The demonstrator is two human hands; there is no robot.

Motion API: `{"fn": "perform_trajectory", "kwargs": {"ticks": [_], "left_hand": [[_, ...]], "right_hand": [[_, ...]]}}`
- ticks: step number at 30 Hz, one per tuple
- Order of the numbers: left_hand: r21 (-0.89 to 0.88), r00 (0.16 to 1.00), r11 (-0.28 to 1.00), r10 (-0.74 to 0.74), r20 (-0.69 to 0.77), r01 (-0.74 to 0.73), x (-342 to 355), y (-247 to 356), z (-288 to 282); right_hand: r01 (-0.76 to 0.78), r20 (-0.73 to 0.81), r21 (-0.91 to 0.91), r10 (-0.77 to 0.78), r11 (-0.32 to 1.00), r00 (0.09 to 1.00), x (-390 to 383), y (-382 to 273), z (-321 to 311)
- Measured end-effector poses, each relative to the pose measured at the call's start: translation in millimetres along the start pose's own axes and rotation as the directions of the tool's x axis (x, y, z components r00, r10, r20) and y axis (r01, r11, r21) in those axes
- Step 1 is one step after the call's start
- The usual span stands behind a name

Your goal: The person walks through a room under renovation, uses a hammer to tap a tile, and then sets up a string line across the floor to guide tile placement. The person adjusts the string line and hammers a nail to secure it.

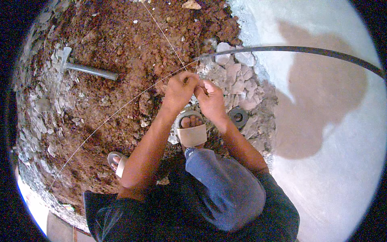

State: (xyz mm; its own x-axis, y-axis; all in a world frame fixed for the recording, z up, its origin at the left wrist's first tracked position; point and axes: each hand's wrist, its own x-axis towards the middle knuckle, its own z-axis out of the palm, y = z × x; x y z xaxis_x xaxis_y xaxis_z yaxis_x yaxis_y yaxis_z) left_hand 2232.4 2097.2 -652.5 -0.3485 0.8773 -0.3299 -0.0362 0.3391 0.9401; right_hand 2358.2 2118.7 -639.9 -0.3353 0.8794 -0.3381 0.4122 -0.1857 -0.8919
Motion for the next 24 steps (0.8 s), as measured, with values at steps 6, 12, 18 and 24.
{"fn": "perform_trajectory", "kwargs": {"ticks": [6,12,18,24], "left_hand": [[0.661,0.947,0.704,0.321,0.030,-0.260,-3,-2,-24],[0.707,0.884,0.646,0.463,-0.061,-0.289,4,-8,-35],[0.697,0.920,0.667,0.392,-0.028,-0.263,4,-8,-36],[0.721,0.895,0.642,0.440,-0.066,-0.263,7,-4,-40]], "right_hand": [[-0.206,-0.138,-0.004,0.204,0.979,0.969,32,-3,-9],[-0.225,-0.105,0.179,0.246,0.958,0.964,71,9,18],[-0.179,-0.143,0.252,0.220,0.951,0.965,68,10,18],[-0.197,-0.153,0.196,0.228,0.961,0.961,69,8,7]]}}
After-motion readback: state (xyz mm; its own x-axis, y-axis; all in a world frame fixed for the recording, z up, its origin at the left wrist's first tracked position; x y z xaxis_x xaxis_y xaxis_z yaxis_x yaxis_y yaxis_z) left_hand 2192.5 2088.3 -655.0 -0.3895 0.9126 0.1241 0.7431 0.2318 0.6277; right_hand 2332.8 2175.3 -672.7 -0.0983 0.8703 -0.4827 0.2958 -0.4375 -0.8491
